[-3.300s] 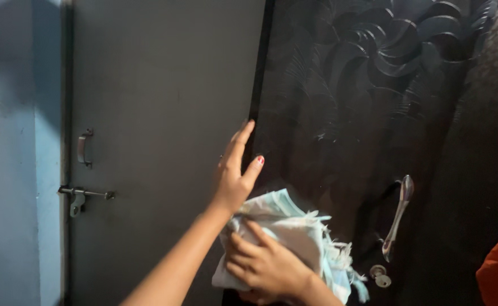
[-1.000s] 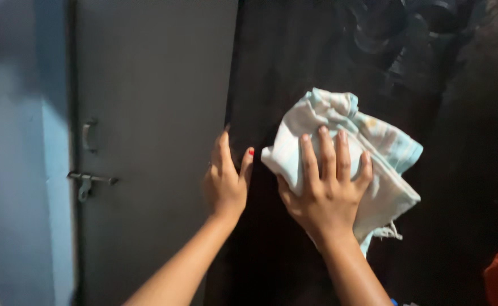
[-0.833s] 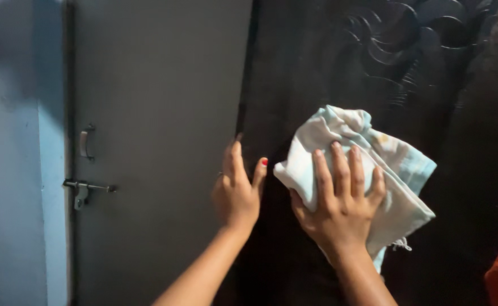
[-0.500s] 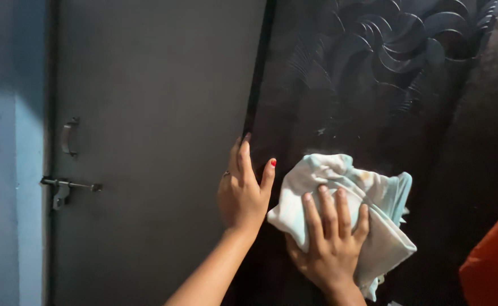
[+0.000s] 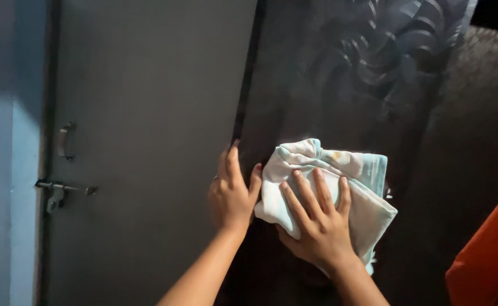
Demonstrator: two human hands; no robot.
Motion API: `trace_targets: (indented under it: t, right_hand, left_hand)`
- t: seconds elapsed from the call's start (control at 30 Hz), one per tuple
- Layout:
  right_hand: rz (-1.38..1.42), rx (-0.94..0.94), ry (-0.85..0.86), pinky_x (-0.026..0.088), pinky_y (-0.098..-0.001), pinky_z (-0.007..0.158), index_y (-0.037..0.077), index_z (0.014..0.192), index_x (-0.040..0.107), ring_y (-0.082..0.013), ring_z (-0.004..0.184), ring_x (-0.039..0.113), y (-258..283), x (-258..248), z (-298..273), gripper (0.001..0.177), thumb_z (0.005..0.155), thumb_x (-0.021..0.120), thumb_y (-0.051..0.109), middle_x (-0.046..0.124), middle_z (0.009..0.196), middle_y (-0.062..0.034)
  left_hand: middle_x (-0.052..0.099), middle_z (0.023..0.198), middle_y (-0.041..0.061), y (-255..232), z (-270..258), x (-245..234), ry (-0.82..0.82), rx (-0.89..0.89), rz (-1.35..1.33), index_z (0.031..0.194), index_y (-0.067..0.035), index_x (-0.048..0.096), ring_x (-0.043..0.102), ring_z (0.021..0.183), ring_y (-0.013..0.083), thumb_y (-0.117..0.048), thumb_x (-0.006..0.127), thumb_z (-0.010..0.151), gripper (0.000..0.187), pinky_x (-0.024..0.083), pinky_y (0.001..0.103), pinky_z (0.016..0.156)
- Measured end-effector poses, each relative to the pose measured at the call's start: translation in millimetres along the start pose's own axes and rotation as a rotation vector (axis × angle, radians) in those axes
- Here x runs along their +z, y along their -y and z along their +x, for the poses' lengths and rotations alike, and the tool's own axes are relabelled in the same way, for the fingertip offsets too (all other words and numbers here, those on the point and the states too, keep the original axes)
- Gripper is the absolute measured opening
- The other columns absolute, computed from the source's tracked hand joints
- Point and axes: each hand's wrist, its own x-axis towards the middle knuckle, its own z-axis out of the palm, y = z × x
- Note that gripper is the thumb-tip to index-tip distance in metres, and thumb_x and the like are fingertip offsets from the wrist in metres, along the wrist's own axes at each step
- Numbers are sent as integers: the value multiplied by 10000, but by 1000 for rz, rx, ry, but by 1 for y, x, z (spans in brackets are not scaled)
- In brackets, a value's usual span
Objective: The person wipes the surface of a dark wardrobe with a white cloth, moving across different sections and around the handle.
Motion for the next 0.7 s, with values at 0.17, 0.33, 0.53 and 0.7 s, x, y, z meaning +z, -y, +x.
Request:
trace_targets:
  t: [0.17,0.33,0.53,0.7]
  right_hand:
    - [-39,62,-51,185,-684,1183,112,1411,577,-408,1460,387,-17,-3,34,847,644,806,388,489,1531,-155]
    - [-99,335,-206,211,-626,1223,56,1483,538,-437,1494,376,-10,6,37,787,802,785,365,450,1575,-216]
    - [90,119,-77,204,-626,1182,79,1417,534,-419,1444,380,23,17,-3,939,557,815,331,442,1527,-210]
    - [236,136,-33,197,-620,1177,49,1452,471,-428,1455,338,43,18,-54,1037,524,825,346,360,1544,-262]
  left_hand:
    - [613,1381,192,-3,-4,-6,17,5,19,1441,-82,442,745,921,387,-401,592,996,568,610,459,753]
    - [608,1387,169,-5,-9,-8,27,-23,12,1437,-99,433,729,988,397,-404,615,981,578,604,462,784]
    - [574,1471,156,-4,-7,-6,98,-80,10,1466,-110,423,731,942,389,-329,589,928,604,595,464,820]
    - [590,1423,180,-3,-6,0,15,-30,-15,1444,-110,439,722,1001,405,-412,599,968,586,603,464,803]
